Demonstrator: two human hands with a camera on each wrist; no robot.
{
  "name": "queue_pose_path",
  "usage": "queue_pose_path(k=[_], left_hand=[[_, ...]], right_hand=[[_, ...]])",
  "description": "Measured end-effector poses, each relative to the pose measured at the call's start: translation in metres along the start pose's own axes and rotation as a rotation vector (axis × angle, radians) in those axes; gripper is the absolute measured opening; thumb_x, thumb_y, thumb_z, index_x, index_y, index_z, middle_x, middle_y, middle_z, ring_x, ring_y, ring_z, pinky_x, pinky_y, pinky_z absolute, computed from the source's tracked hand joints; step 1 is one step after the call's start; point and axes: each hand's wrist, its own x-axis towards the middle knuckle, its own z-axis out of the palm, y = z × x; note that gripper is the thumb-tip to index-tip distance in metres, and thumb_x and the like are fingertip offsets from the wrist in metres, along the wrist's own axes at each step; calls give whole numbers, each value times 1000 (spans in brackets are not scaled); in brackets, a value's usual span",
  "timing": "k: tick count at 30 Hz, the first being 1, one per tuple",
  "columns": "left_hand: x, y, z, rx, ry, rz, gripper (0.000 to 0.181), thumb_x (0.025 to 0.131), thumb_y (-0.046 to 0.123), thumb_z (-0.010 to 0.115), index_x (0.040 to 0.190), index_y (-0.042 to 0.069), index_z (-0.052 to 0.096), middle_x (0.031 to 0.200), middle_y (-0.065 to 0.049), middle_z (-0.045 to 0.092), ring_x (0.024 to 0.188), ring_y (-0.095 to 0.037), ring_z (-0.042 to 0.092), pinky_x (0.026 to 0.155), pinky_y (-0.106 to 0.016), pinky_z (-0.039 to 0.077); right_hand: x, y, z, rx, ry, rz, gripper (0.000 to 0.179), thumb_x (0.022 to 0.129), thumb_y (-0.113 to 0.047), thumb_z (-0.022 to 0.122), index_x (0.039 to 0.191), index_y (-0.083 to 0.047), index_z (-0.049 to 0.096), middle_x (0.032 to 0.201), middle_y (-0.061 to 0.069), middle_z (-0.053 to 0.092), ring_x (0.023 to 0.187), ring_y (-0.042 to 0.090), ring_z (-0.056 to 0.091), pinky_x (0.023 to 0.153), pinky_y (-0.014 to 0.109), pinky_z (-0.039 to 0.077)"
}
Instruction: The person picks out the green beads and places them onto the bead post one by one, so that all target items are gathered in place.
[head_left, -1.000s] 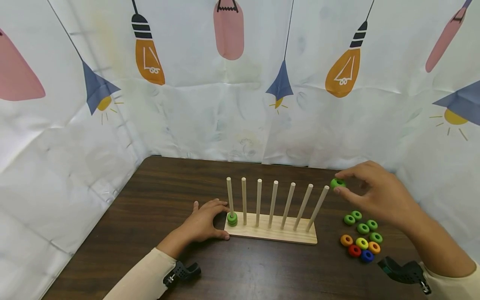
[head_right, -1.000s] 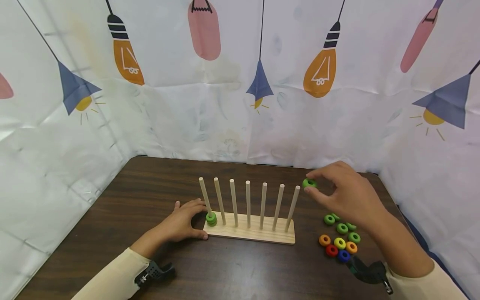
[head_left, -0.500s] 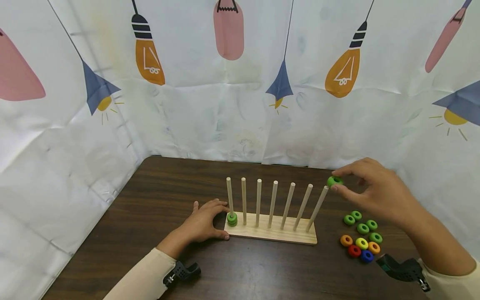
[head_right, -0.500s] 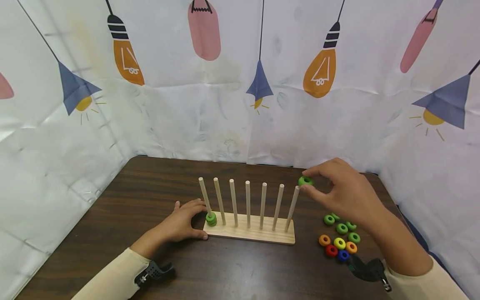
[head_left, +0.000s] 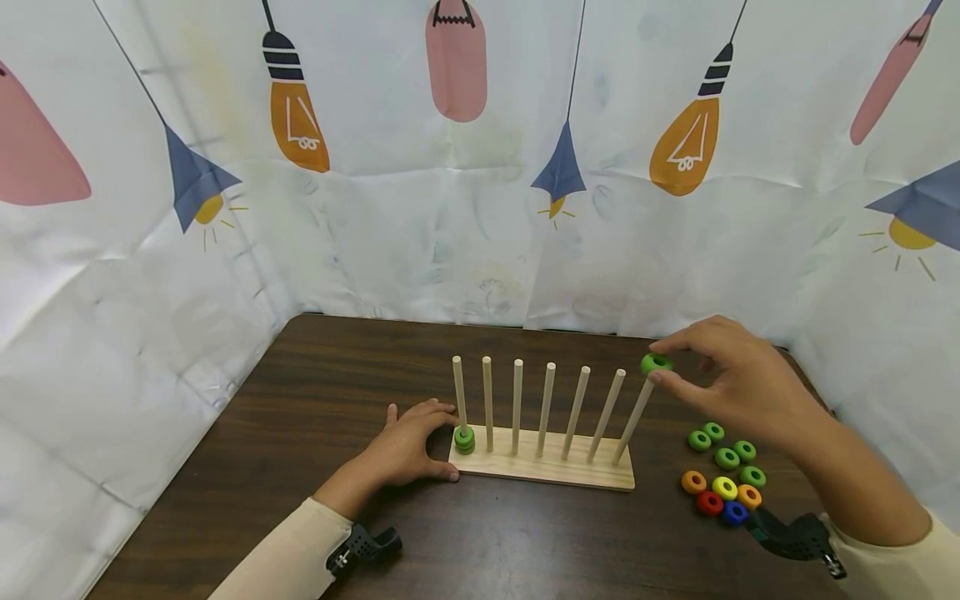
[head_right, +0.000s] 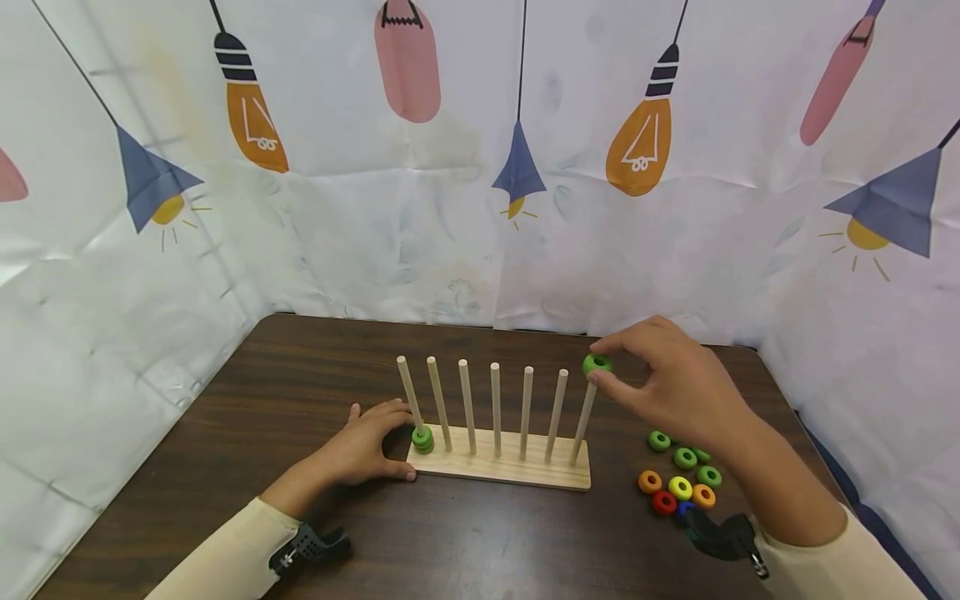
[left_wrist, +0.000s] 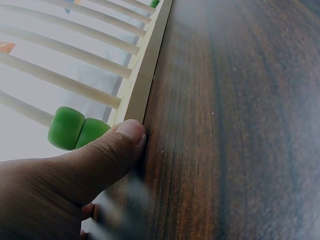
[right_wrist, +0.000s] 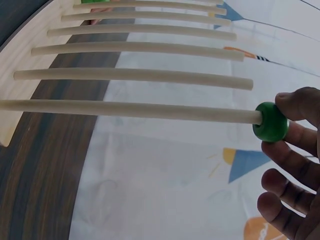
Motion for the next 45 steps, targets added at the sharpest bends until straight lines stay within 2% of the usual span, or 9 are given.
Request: queue_pose_path(k=[17,26,45], left_hand=[[0,-1,0,3,4,5,72,72,48,92,135,23,66,154,-4,49,149,-32,33,110,-80,3],[0,-1,1,-1,6,-2,73,72,48,92,135,21,66,154,-4,49,149,-32,33,110,-80,3],[-1,-1,1,-5,8,2,72,72,47,93,135,22,66,154,-5,49,149,-33,33,110,-80,2]], right_hand=[[9,-10,8,63,-3,-27,35,81,-9,87,112,-19,75,106,-9,69,87,8,54,70,22,46],[13,-16,13,72,-10,-13,32,83,-12,86,112,-20,75,106,-11,68,86,7,52,69,25,47],[22,-23,23,114,-3,-54,31,83,-12,87,111,-20,75,105,-13,68,88,7,55,68,26,50]])
